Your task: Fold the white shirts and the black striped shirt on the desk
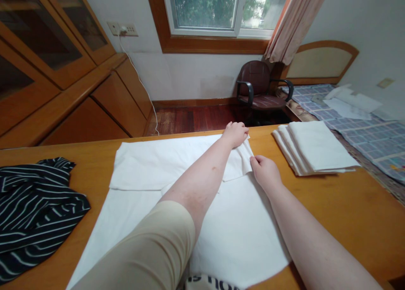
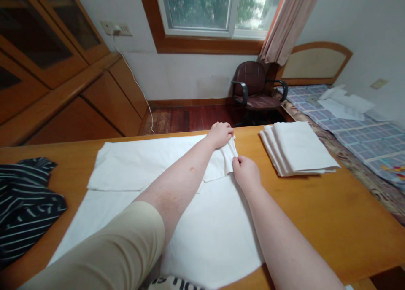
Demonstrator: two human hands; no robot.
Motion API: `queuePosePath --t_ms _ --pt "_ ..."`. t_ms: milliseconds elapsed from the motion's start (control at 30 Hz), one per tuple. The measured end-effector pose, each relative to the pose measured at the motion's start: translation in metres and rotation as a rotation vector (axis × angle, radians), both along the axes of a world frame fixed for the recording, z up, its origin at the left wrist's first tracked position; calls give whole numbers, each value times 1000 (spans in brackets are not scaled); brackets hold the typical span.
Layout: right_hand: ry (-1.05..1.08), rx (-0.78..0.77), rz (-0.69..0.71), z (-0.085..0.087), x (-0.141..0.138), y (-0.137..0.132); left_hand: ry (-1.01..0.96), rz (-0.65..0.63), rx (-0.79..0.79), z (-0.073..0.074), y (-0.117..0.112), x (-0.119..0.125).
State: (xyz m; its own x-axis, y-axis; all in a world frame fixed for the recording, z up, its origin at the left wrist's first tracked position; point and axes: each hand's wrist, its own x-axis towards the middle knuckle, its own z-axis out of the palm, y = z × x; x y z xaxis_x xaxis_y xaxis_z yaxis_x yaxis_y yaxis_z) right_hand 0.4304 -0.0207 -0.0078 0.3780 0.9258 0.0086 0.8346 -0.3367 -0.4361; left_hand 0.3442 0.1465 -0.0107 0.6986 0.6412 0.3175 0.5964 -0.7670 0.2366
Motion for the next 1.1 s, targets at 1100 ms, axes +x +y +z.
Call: queuePosePath --t_ms 1100 --pt "-84 -66 -43 0 6 2 58 -31 -158 -2 1 -2"
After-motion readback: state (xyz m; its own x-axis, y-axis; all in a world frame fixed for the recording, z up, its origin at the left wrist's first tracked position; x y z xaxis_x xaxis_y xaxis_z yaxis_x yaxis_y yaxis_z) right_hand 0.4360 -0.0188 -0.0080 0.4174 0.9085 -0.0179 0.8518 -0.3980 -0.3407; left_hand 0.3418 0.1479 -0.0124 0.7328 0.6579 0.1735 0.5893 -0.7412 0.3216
